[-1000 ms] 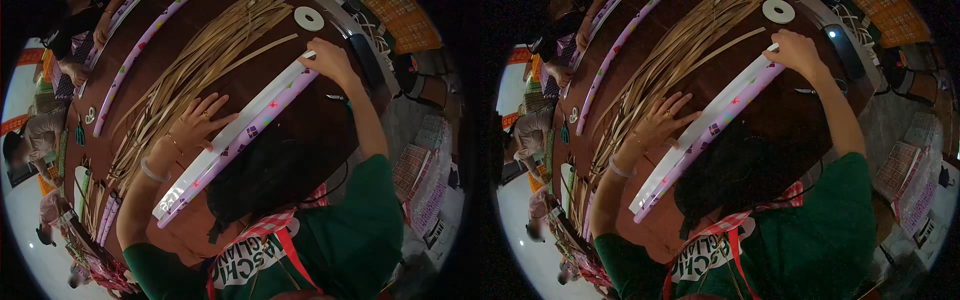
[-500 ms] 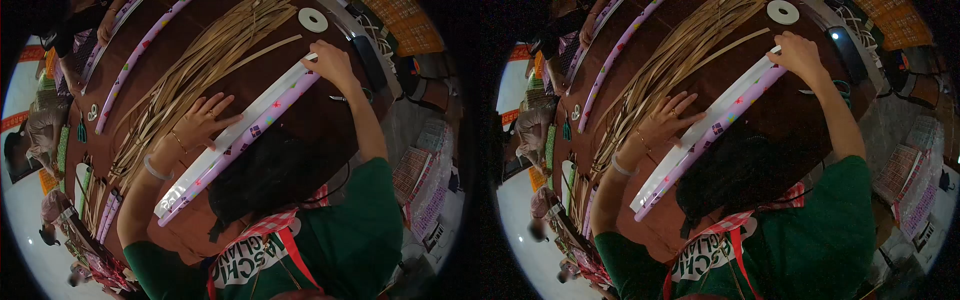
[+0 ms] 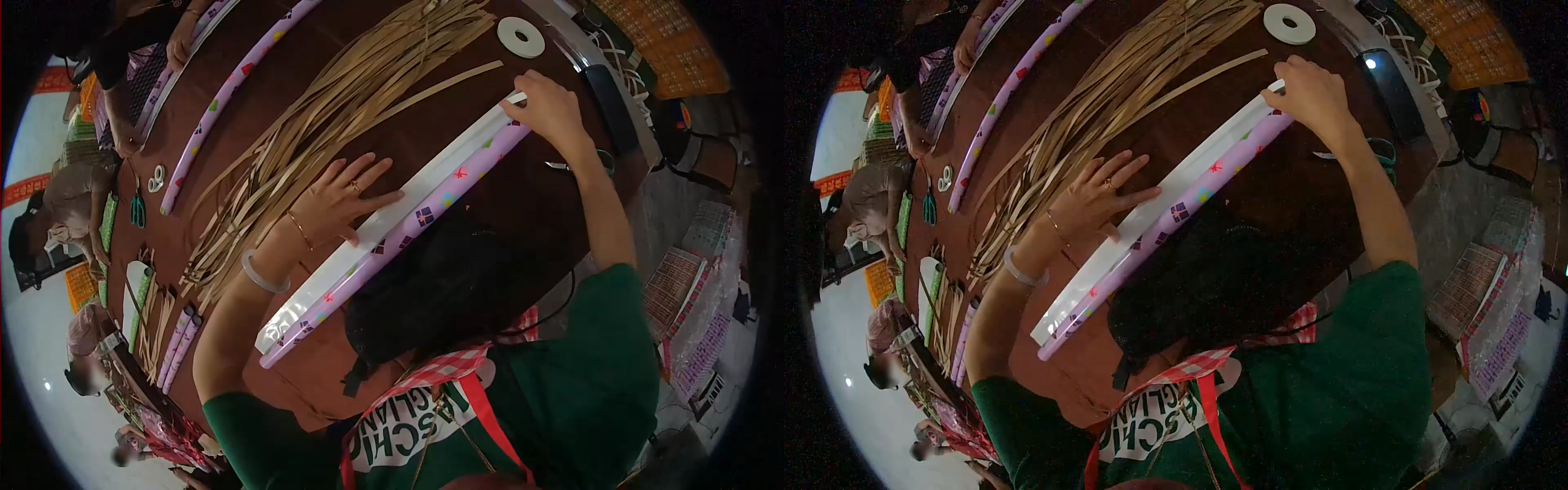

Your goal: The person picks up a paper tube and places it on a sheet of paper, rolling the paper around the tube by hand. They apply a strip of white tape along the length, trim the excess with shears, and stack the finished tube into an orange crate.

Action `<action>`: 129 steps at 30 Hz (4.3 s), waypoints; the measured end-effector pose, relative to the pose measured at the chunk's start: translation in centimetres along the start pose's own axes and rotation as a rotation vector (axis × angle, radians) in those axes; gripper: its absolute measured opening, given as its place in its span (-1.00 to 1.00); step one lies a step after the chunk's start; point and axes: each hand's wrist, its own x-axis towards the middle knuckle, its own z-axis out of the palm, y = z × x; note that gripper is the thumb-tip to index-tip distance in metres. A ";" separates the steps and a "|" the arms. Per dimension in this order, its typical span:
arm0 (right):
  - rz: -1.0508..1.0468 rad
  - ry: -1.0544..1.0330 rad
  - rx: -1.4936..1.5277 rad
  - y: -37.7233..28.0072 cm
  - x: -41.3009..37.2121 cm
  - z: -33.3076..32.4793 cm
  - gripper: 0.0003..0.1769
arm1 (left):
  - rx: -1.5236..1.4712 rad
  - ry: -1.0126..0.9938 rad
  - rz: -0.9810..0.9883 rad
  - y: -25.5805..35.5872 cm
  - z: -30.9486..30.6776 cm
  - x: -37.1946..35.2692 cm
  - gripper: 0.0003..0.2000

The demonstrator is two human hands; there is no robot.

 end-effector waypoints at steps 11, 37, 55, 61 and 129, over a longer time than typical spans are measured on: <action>0.019 -0.009 0.022 -0.5 0.0 0.0 -0.65 | -0.027 -0.002 0.002 -0.2 -0.1 0.0 0.04; 0.017 0.062 0.065 -1.1 0.0 1.2 -0.70 | -0.144 0.118 0.112 1.3 -1.0 2.6 -0.67; -0.157 0.033 0.063 0.6 0.6 -0.1 -0.60 | -0.270 0.529 -0.006 0.5 0.6 17.3 -0.73; -0.132 -0.198 0.253 4.7 2.3 -2.1 -0.35 | -0.194 0.503 0.035 0.4 0.4 17.1 -0.68; -0.014 0.421 0.317 8.9 -5.8 -3.0 -0.58 | -0.231 -0.059 0.069 -1.2 -4.2 22.5 -0.43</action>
